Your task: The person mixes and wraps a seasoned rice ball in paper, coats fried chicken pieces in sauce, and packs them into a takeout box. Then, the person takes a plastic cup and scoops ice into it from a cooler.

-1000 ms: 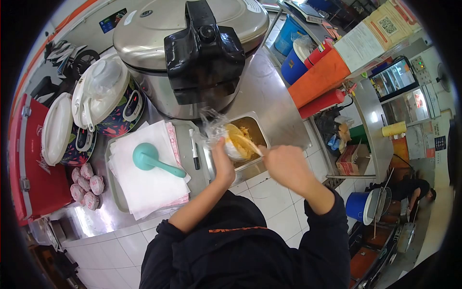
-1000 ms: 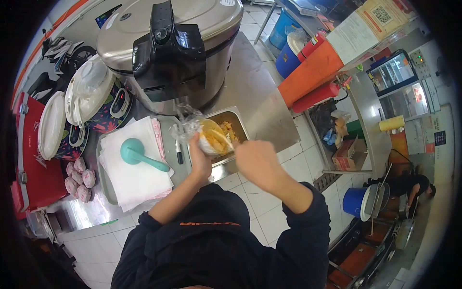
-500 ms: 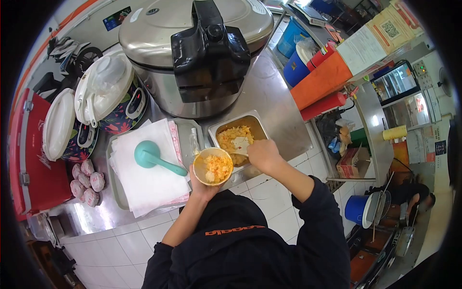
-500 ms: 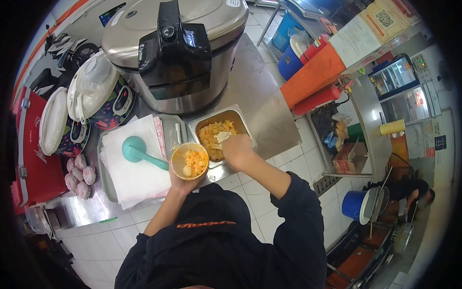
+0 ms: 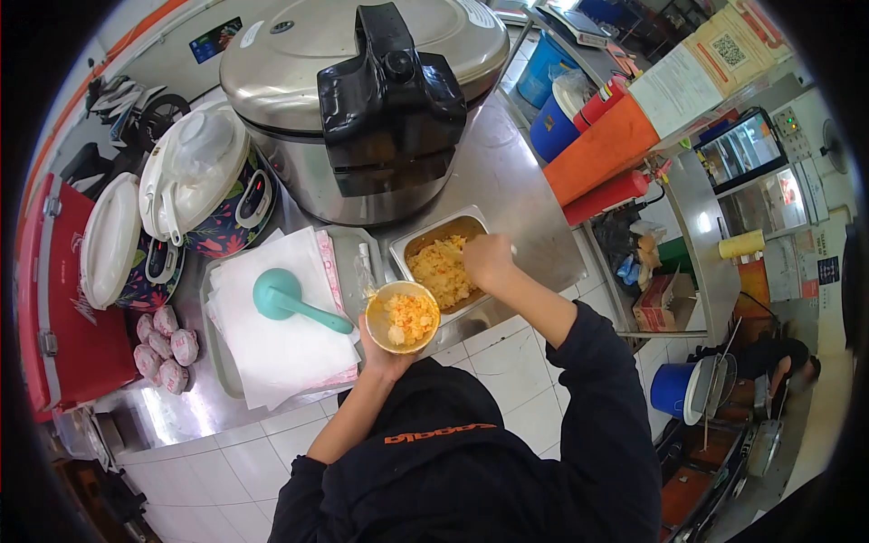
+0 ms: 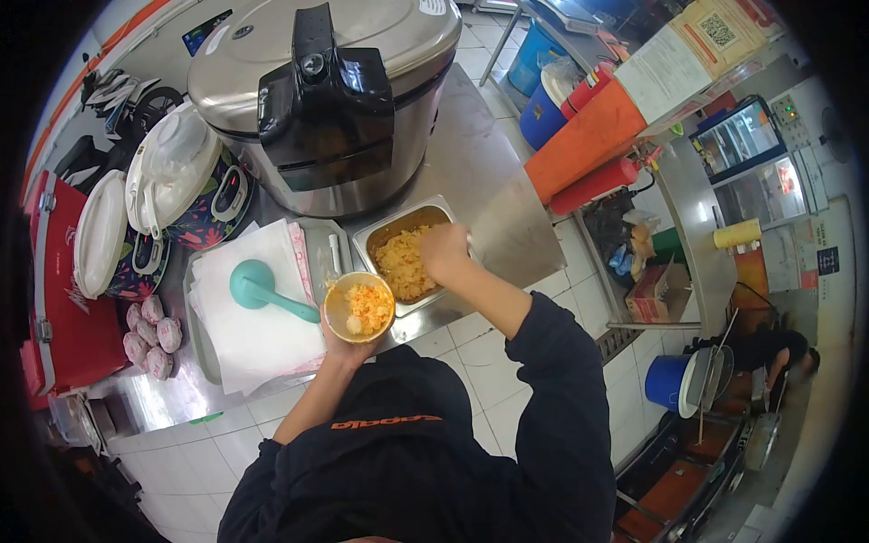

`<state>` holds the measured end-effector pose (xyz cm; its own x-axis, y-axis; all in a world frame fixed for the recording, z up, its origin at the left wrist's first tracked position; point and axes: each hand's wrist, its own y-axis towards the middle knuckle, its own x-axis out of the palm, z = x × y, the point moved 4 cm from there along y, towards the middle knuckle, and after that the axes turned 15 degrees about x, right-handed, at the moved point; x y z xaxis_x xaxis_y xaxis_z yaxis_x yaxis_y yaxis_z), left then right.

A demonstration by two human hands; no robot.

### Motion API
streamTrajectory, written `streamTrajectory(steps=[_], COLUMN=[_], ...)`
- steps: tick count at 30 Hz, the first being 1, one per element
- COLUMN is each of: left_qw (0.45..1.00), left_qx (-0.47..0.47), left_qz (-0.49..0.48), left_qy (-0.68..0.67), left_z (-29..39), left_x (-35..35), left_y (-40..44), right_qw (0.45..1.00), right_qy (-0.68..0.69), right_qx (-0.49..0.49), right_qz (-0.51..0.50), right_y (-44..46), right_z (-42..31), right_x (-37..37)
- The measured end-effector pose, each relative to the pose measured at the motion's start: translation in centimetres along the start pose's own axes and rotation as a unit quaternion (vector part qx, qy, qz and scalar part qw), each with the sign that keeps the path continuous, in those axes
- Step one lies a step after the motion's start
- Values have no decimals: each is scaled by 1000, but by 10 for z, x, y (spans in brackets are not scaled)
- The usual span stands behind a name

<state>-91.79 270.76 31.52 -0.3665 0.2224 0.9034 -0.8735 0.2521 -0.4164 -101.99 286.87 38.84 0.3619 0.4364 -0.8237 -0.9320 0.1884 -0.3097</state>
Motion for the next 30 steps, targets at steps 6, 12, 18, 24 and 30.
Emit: streamTrajectory(steps=[6,12,18,24,30], left_qw=[1000,998,980,859,702], left_qx=[10,35,96,299,383], left_qz=[9,-6,-8,-54,-27], left_qy=[25,50,172,412,599], left_z=[1,2,15,2,-45], left_x=[3,6,21,59,65], left_y=[0,1,-4,17,53], right_qw=[986,946,901,917,969], right_qy=[109,254,391,384,245], right_qx=[-90,-167,-126,2,-13], right_qz=[-83,-107,-140,-107,28], right_y=[-11,-1,-7,-18,-61], right_z=[7,22,52,86,54], right_x=[2,33,49,26,-20])
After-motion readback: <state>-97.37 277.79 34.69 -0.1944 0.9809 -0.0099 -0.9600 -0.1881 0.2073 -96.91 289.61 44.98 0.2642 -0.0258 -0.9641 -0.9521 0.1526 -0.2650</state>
